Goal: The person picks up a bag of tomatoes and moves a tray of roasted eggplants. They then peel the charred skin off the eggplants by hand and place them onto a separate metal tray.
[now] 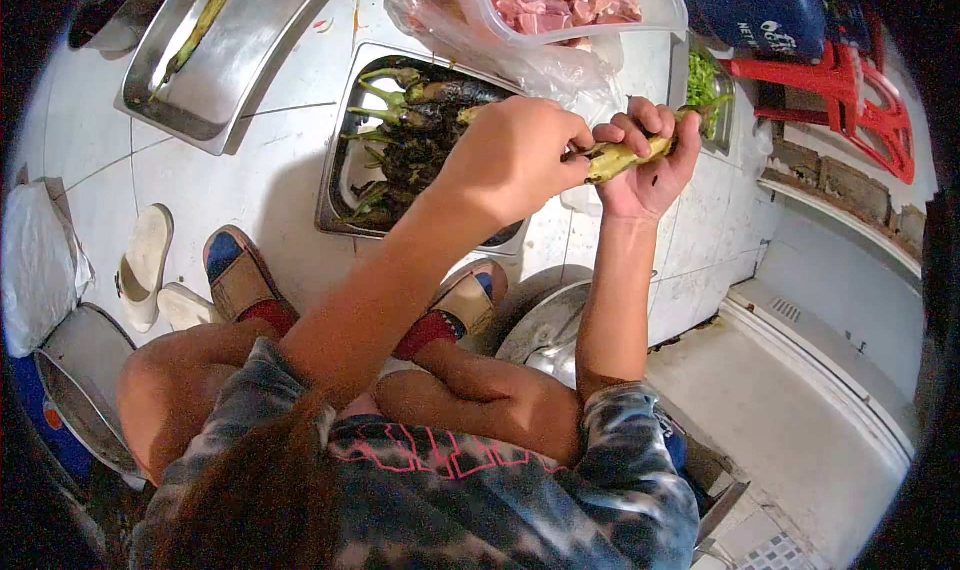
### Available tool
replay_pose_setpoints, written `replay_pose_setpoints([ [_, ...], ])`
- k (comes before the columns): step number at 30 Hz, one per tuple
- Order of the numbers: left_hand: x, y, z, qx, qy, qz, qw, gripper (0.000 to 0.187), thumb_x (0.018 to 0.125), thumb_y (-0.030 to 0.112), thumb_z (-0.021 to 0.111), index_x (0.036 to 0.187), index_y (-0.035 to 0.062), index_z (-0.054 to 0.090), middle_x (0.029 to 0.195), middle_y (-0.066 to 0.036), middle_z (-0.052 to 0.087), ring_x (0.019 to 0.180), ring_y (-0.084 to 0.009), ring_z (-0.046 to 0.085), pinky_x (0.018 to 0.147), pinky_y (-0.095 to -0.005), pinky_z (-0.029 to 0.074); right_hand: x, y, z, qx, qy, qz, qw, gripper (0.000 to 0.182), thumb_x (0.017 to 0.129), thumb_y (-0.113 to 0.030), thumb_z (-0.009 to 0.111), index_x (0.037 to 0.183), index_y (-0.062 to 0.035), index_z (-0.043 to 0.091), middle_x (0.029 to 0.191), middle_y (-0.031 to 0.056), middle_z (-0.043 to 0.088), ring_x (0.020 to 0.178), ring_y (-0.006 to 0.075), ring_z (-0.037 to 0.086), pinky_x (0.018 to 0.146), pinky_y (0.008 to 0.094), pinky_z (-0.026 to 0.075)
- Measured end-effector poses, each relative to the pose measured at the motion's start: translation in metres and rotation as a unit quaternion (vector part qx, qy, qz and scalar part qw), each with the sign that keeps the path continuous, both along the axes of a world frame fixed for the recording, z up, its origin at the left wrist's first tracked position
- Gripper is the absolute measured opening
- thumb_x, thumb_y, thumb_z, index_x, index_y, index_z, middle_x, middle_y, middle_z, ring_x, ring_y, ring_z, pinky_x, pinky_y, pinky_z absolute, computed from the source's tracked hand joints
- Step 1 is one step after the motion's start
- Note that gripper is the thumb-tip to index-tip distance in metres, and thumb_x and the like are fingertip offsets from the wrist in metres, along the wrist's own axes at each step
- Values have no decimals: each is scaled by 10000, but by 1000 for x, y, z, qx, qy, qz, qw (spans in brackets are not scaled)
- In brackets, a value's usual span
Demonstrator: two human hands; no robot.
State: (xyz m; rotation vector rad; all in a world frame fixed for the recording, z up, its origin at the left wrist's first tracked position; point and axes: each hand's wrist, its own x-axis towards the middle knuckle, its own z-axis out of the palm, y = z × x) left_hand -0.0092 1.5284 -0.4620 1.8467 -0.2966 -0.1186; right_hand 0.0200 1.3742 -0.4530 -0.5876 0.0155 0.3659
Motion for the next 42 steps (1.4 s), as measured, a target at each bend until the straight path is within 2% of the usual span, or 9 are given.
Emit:
replay_pose_setpoints([
  [9, -1, -8, -2, 108, -24, 50, 993, 148, 634, 153, 572, 735, 45, 580, 667, -110, 556, 632, -235, 562, 580, -311, 447, 0, 9, 1, -46, 23, -36, 998, 262, 805, -287, 427, 649, -77, 441, 674, 21, 419, 510, 119, 396, 599, 333, 401],
  [12, -2, -8, -5, 51, 8, 64, 997, 151, 628, 153, 569, 730, 42, 578, 647, -107, 554, 606, -236, 560, 566, -313, 448, 0, 9, 2, -42, 24, -33, 998, 262, 806, -286, 426, 649, -76, 443, 676, 22, 421, 508, 120, 400, 599, 333, 406],
  [15, -1, -8, -5, 66, 12, 69, 995, 160, 630, 148, 572, 747, 40, 579, 655, -102, 566, 583, -199, 567, 554, -286, 450, 0, 8, 4, -46, 20, -32, 998, 262, 804, -288, 430, 646, -80, 443, 680, 15, 422, 513, 108, 394, 611, 322, 394],
  [18, -2, -9, -8, -36, 96, 74, 992, 174, 640, 147, 579, 772, 34, 579, 676, -100, 579, 587, -151, 572, 559, -249, 447, 1, 6, 5, -54, 12, -24, 998, 261, 800, -290, 439, 638, -86, 442, 685, -1, 424, 520, 85, 381, 636, 302, 368],
  [21, 0, -6, -12, -71, 140, 68, 985, 181, 659, 137, 576, 792, 15, 574, 678, -90, 587, 605, -113, 562, 570, -224, 440, 2, 3, 5, -35, 8, -21, 999, 254, 797, -287, 446, 640, -87, 449, 689, -1, 428, 525, 85, 391, 643, 300, 366],
  [24, 1, -5, -22, -118, 138, 62, 981, 175, 669, 125, 565, 789, -2, 569, 654, -74, 581, 603, -104, 550, 570, -222, 436, 4, -3, 6, -12, 2, -25, 1000, 244, 793, -279, 457, 643, -87, 457, 693, 0, 435, 532, 86, 401, 647, 299, 365],
  [33, 1, -3, -32, -98, 134, 29, 986, 165, 669, 110, 562, 780, -11, 563, 646, -65, 575, 613, -88, 542, 574, -215, 431, 7, -16, 11, 22, -6, -44, 999, 247, 795, -288, 450, 667, -80, 490, 697, 5, 451, 528, 99, 408, 647, 317, 374],
  [40, 0, 2, -50, -65, 39, 9, 997, 174, 699, 85, 549, 842, -13, 563, 673, -92, 583, 648, -107, 555, 604, -225, 440, 7, -18, 10, 23, -10, -26, 999, 237, 792, -286, 456, 668, -86, 486, 712, 8, 448, 553, 103, 416, 659, 318, 368],
  [42, 6, -3, -56, -144, 153, -42, 977, 209, 745, 80, 515, 925, -22, 545, 759, -87, 584, 672, -113, 551, 622, -220, 444, 7, -16, 10, 14, -7, -20, 1000, 236, 792, -284, 455, 669, -85, 486, 713, 11, 447, 555, 106, 417, 662, 319, 366],
])
